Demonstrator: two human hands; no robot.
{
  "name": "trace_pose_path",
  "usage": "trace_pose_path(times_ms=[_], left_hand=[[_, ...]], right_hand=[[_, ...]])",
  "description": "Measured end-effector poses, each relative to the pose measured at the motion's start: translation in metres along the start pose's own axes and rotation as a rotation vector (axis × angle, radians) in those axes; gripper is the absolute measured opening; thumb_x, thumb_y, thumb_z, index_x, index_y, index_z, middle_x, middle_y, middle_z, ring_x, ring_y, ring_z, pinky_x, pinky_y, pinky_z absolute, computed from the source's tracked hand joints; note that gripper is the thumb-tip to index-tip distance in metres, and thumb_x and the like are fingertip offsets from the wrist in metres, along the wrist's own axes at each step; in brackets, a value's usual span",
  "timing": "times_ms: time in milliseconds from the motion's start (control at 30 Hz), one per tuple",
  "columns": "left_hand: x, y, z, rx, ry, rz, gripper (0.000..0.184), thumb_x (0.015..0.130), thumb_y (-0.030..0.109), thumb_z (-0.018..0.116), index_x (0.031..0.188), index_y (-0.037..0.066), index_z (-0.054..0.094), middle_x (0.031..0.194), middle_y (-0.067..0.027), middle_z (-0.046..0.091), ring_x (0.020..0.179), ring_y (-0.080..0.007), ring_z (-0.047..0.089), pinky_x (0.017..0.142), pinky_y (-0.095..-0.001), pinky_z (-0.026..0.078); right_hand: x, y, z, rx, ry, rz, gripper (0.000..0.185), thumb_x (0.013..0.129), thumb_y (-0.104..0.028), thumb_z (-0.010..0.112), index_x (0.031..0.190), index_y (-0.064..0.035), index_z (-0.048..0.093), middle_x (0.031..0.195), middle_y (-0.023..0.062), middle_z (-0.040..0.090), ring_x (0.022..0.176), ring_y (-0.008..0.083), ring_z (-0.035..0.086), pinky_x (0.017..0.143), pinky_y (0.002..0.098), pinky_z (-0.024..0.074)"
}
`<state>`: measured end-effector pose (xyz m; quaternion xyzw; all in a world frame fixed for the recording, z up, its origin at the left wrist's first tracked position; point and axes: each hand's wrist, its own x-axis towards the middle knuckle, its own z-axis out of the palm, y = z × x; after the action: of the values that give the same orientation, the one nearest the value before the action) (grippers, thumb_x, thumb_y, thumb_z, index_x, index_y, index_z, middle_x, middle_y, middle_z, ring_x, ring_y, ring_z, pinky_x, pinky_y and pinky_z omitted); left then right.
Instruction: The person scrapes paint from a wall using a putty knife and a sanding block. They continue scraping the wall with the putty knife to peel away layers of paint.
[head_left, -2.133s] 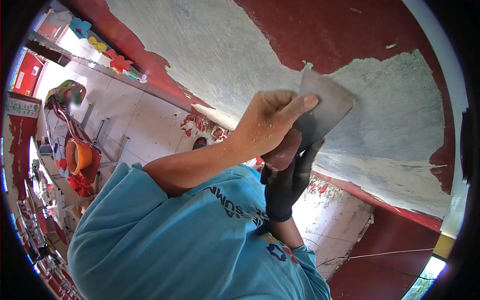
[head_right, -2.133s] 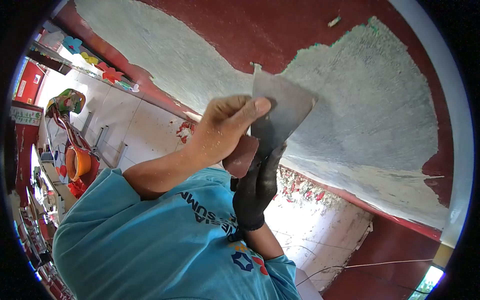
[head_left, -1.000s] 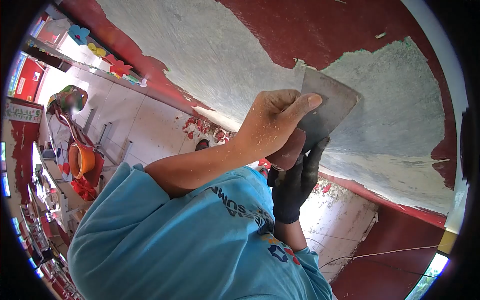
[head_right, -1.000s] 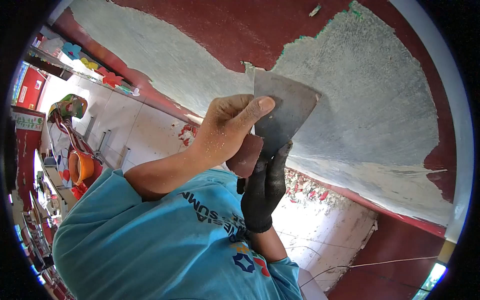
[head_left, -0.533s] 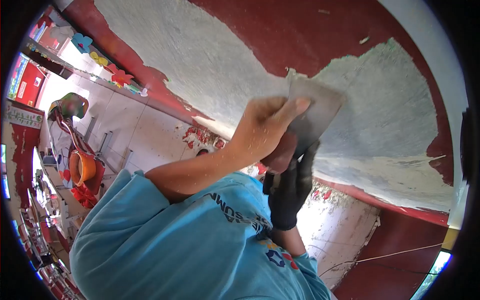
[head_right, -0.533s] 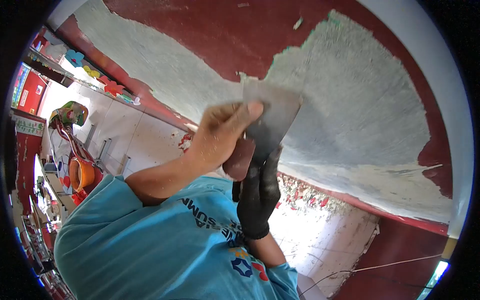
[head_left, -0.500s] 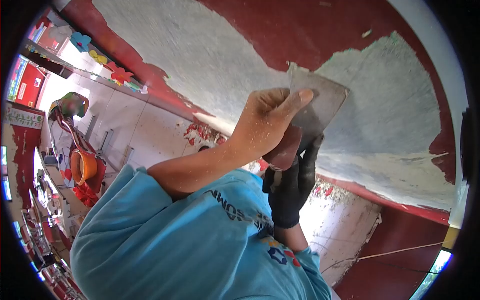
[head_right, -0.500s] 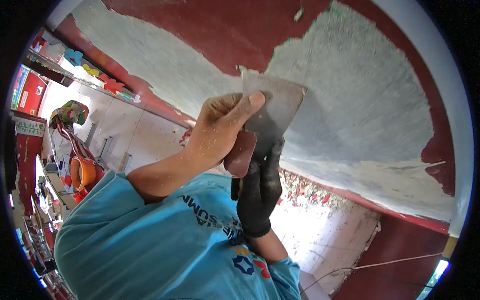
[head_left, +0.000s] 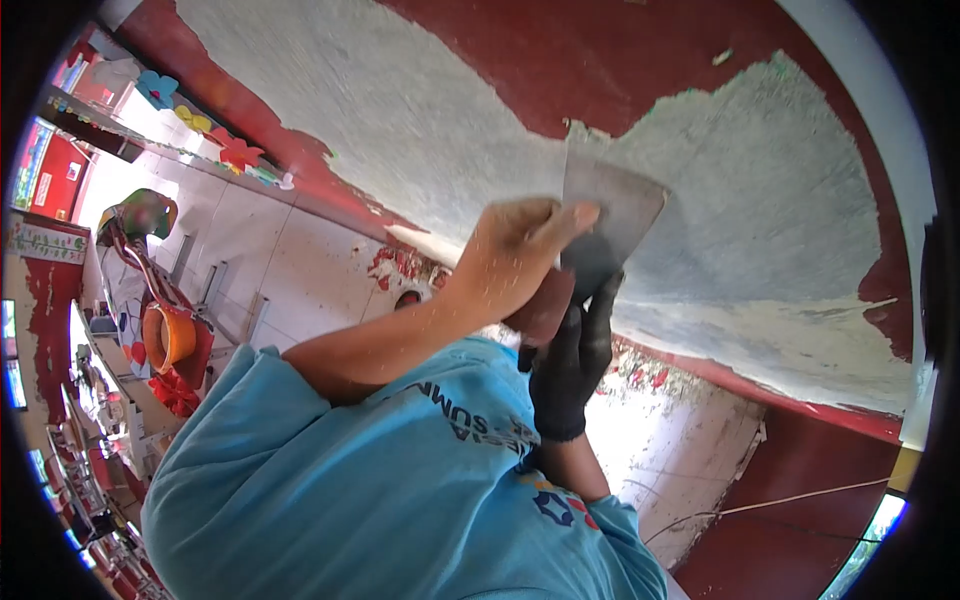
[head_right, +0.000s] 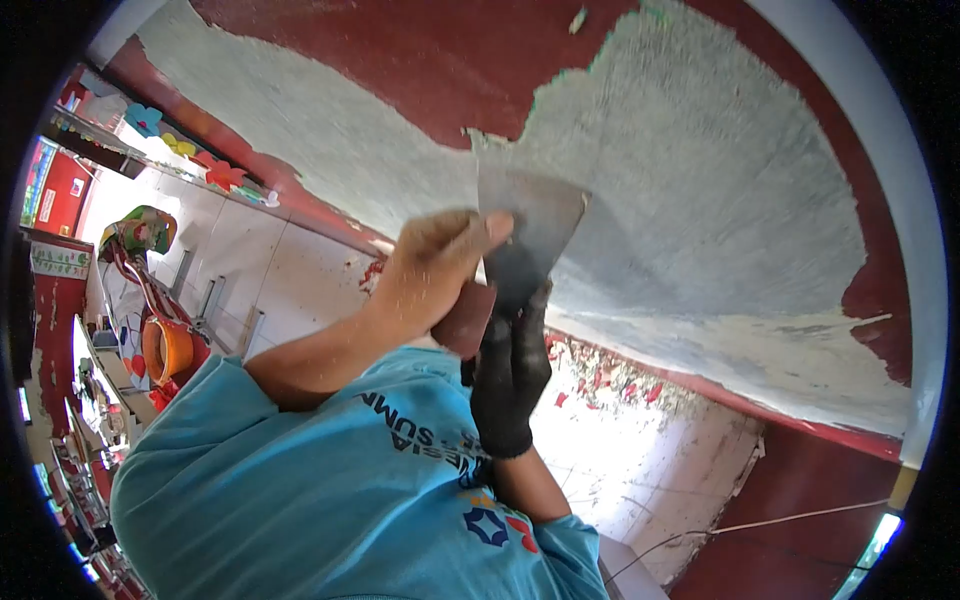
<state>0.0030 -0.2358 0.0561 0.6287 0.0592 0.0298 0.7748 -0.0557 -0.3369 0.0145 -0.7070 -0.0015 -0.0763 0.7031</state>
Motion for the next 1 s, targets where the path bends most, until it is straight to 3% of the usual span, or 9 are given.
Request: trace_pose_path(times_ms=[133, 200, 267, 533, 633, 733, 800, 833, 1000], left_hand=[[0.000, 0.016, -0.005, 0.200, -0.084, 0.025, 0.036, 0.086, 0.032, 0.060, 0.065, 0.002, 0.060, 0.052, 0.0003, 0.050, 0.049, -0.0031, 0.043, 0.042, -0.0215, 0.033], [0.005, 0.004, 0.005, -0.103, -0.065, 0.011, 0.037, 0.086, 0.032, 0.060, 0.064, 0.002, 0.059, 0.051, -0.0002, 0.050, 0.047, -0.0041, 0.044, 0.041, -0.0217, 0.034], [0.006, -0.008, 0.002, -0.080, -0.128, 0.019, 0.037, 0.086, 0.031, 0.059, 0.063, 0.002, 0.058, 0.050, 0.0000, 0.050, 0.045, -0.0041, 0.044, 0.040, -0.0222, 0.033], [0.004, 0.007, 0.019, -0.187, -0.124, 0.031, 0.036, 0.087, 0.030, 0.059, 0.064, 0.003, 0.057, 0.048, 0.0020, 0.047, 0.042, -0.0031, 0.041, 0.035, -0.0222, 0.030], [0.000, 0.001, 0.012, -0.170, -0.212, -0.180, 0.030, 0.087, 0.029, 0.060, 0.068, 0.006, 0.061, 0.054, 0.0080, 0.046, 0.052, 0.0006, 0.041, 0.044, -0.0167, 0.032], [0.007, -0.001, 0.019, -0.142, -0.176, 0.160, 0.036, 0.087, 0.030, 0.059, 0.062, 0.004, 0.054, 0.045, 0.0021, 0.044, 0.034, -0.0033, 0.038, 0.029, -0.0221, 0.023], [0.002, 0.016, 0.023, -0.321, -0.164, -0.078, 0.036, 0.087, 0.028, 0.059, 0.060, 0.005, 0.053, 0.045, 0.0017, 0.044, 0.034, -0.0031, 0.039, 0.029, -0.0219, 0.023], [0.003, 0.010, 0.022, -0.331, -0.186, -0.044, 0.035, 0.088, 0.026, 0.059, 0.061, 0.005, 0.054, 0.045, 0.0014, 0.044, 0.034, -0.0032, 0.039, 0.029, -0.0217, 0.023], [0.002, 0.004, 0.007, -0.217, -0.257, -0.121, 0.027, 0.086, 0.028, 0.061, 0.073, 0.005, 0.064, 0.059, 0.0052, 0.054, 0.054, 0.0009, 0.043, 0.044, -0.0161, 0.031]], right_hand=[[0.009, -0.034, -0.009, -0.135, -0.055, -0.047, 0.051, 0.091, -0.008, 0.040, 0.137, 0.0039, 0.023, 0.061, 0.0012, 0.050, 0.046, 0.0041, 0.043, 0.042, 0.0204, 0.0366], [0.008, -0.030, -0.010, -0.057, -0.028, -0.045, 0.050, 0.091, -0.007, 0.040, 0.137, 0.0034, 0.023, 0.060, 0.0005, 0.049, 0.045, 0.0039, 0.042, 0.042, 0.0202, 0.0361], [0.007, -0.034, -0.021, -0.017, -0.125, 0.300, 0.051, 0.093, -0.016, 0.040, 0.137, 0.0031, 0.023, 0.117, 0.0171, 0.054, 0.097, 0.0152, 0.054, 0.082, 0.0282, 0.0442], [0.008, -0.043, -0.026, -0.227, -0.017, 0.008, 0.051, 0.095, -0.019, 0.039, 0.136, 0.0057, 0.024, 0.116, 0.0177, 0.055, 0.092, 0.0150, 0.056, 0.079, 0.0294, 0.0454], [0.002, -0.044, -0.029, -0.144, -0.041, 0.049, 0.051, 0.094, -0.020, 0.039, 0.135, 0.0070, 0.024, 0.109, 0.0164, 0.058, 0.084, 0.0138, 0.056, 0.074, 0.0284, 0.0467], [0.003, -0.046, -0.029, -0.135, -0.063, 0.134, 0.051, 0.095, -0.020, 0.039, 0.136, 0.0057, 0.024, 0.101, 0.0138, 0.059, 0.073, 0.0115, 0.055, 0.065, 0.0257, 0.0463], [0.006, -0.055, -0.021, -0.081, -0.009, 0.022, 0.052, 0.093, -0.009, 0.038, 0.140, -0.0022, 0.018, 0.063, 0.0011, 0.050, 0.044, 0.0043, 0.042, 0.039, 0.0196, 0.0353], [0.005, -0.056, -0.023, -0.073, -0.023, 0.094, 0.051, 0.095, -0.020, 0.038, 0.138, 0.0026, 0.022, 0.100, 0.0117, 0.059, 0.065, 0.0087, 0.052, 0.056, 0.0223, 0.0441], [0.001, -0.048, -0.028, -0.067, -0.037, 0.041, 0.051, 0.094, -0.019, 0.040, 0.138, 0.0020, 0.023, 0.109, 0.0139, 0.058, 0.077, 0.0100, 0.055, 0.062, 0.0224, 0.0456]])
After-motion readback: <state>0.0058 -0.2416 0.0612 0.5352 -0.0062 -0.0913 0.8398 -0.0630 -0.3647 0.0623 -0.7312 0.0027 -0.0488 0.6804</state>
